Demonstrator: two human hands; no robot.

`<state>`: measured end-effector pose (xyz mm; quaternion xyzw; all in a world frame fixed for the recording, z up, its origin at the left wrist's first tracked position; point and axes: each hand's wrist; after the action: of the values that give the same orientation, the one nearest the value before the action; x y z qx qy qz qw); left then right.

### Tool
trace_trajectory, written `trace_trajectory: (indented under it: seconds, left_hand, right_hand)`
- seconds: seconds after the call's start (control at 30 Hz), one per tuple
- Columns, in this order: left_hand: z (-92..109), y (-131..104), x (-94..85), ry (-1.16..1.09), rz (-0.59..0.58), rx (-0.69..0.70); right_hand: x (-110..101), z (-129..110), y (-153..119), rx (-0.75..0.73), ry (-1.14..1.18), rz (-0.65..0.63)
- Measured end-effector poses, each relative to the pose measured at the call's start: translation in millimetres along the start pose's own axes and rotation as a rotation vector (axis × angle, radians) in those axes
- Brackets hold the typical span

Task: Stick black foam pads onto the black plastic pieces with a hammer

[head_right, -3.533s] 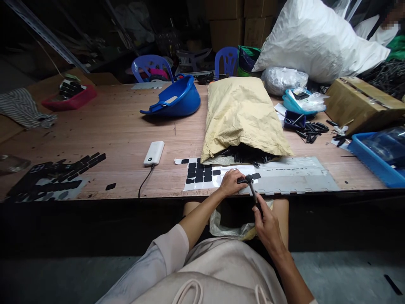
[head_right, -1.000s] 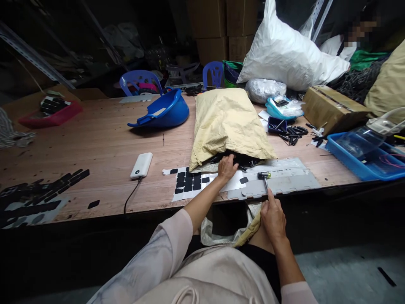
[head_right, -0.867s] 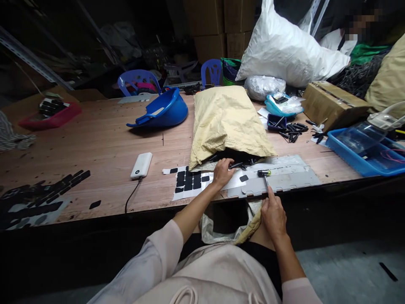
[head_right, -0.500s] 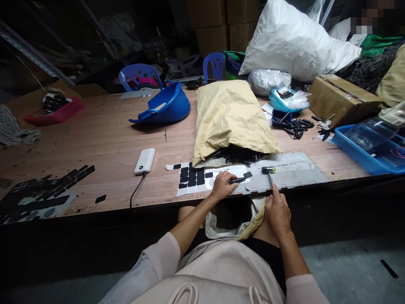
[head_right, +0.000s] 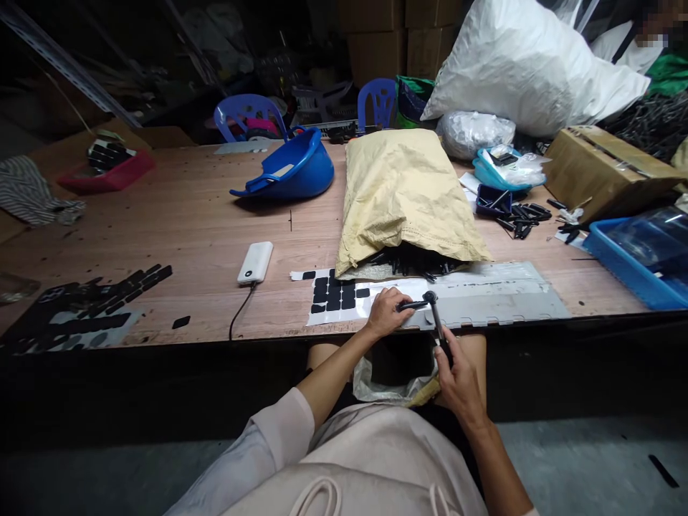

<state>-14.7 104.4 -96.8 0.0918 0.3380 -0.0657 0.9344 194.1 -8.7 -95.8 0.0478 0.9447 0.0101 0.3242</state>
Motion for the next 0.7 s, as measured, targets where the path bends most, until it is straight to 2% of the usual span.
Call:
trace_trajectory:
  seconds: [0.17, 0.33, 0.47, 0.6, 0.7]
  left_hand:
    - [1, 0, 0.3, -0.003, -0.019, -0.009]
    - [2, 0, -0.9, 0.004, -0.039, -0.020]
    - [4, 1, -1.7, 0.015, -0.050, -0.029]
    - [6, 1, -2.5, 0.010, -0.061, -0.031]
    - [7, 2, -3.3, 0.003, -0.068, -0.055]
  right_hand:
    - [9, -3, -5, 0.010, 0.018, -0.115]
    - [9, 2, -4, -0.050, 0.009, -0.023]
    - [6, 4, -2, -0.027, 0.019, -0.076]
    - [4, -3, -3, -0.049, 0.063, -0.041]
    - [9, -7, -5, -0.064, 0.097, -0.082]
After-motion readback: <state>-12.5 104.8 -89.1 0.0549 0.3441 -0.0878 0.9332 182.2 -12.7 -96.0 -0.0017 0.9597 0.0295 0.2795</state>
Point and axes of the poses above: each hand's wrist, its own y-axis towards the middle knuckle, its own x-axis out of the palm, z = x × y, and after that the axes turned 6 degrees about -y, right-handed
